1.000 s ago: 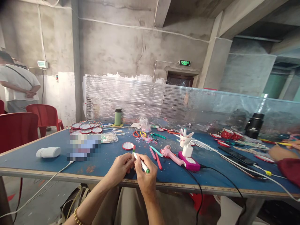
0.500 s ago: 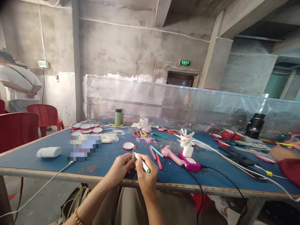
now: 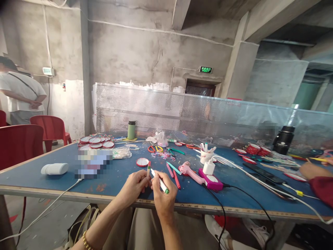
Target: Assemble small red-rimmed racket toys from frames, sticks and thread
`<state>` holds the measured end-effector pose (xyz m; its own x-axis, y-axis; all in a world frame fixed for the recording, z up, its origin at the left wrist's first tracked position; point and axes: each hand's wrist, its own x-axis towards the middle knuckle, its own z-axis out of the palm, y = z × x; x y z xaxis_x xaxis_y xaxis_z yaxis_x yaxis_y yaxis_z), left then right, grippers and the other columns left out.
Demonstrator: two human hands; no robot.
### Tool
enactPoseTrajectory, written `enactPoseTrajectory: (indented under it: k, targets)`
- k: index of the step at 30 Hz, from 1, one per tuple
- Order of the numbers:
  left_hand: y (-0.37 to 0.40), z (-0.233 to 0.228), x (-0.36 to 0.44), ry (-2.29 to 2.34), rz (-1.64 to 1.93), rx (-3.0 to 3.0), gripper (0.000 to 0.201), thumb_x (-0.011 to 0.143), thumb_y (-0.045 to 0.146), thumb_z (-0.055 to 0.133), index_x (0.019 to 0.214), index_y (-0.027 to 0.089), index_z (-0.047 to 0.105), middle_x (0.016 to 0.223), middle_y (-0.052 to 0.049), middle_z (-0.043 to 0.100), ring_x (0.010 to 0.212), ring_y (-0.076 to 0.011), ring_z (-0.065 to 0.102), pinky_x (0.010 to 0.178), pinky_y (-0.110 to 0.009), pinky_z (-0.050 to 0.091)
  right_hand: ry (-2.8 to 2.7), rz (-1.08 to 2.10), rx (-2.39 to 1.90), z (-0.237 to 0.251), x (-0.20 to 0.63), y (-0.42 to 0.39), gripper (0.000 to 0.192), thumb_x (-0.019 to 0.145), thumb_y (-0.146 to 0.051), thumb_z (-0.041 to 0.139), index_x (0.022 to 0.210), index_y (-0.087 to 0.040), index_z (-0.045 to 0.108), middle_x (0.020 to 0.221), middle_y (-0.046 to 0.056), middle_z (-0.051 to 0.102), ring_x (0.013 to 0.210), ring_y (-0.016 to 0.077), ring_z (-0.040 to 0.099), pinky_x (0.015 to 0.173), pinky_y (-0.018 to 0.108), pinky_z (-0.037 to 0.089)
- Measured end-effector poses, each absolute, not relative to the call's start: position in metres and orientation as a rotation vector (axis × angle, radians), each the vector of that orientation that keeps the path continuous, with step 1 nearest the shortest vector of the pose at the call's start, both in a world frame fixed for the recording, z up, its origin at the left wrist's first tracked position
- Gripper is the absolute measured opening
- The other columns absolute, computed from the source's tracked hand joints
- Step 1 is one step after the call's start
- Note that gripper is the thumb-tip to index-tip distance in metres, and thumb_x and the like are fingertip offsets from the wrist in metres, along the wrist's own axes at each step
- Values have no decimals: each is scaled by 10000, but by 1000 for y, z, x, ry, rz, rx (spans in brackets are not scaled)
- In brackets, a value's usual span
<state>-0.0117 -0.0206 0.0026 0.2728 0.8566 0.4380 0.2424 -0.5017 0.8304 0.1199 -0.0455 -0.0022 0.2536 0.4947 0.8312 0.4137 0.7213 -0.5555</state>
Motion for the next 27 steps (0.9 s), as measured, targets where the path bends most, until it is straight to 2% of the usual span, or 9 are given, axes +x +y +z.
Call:
enactPoseTrajectory:
  k: [10,27]
  targets:
    - [-20,2,-12,1023,1251,1951,289,916,333,440,667,198,498,601,25,568,535,-120,493,552,-228,326,-1442,63,-819,-7,123,-42,175,944,-287,569,905,-196,714,720,15,707,542,138,645,555,237,540]
    - [-18,0,-11,1048,1243,1970,271,909,301,435,663,199,484,597,29,550,533,-120,496,549,-233,307,-1472,26,-814,-5,123,-41,173,939,-268,564,914,-199,720,702,11,711,545,146,660,558,240,548]
